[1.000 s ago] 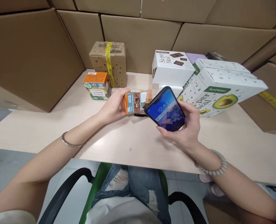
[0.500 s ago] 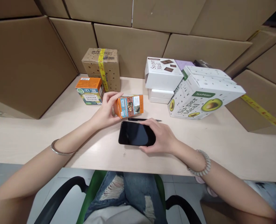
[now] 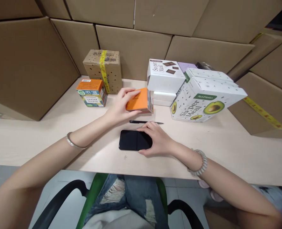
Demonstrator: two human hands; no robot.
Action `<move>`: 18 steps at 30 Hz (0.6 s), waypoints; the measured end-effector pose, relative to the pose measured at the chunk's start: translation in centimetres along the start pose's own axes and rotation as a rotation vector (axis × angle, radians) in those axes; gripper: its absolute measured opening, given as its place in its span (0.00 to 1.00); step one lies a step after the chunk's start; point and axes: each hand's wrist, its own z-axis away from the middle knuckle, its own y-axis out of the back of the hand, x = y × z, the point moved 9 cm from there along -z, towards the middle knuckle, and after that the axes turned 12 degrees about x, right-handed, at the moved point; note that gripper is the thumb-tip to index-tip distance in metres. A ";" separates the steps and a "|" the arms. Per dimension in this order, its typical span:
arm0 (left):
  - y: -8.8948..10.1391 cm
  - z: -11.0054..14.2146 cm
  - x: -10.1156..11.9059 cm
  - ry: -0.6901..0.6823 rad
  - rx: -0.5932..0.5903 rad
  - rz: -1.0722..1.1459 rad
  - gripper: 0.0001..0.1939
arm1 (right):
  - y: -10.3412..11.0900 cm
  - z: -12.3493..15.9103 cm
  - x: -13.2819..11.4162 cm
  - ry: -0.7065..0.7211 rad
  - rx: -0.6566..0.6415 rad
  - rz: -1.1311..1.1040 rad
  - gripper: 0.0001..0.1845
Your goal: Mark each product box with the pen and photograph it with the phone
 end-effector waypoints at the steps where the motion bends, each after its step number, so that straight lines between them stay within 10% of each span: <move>1: -1.1 -0.5 0.2 -0.003 -0.041 0.026 0.39 | -0.1 0.0 0.1 0.000 -0.006 -0.007 0.37; 10: -10.2 -3.6 2.3 -0.062 -0.236 0.070 0.30 | 0.0 0.2 0.2 -0.017 -0.030 -0.023 0.39; 18: -13.1 -4.2 2.3 -0.015 -0.216 0.069 0.25 | 0.3 0.2 0.1 0.005 -0.037 -0.018 0.39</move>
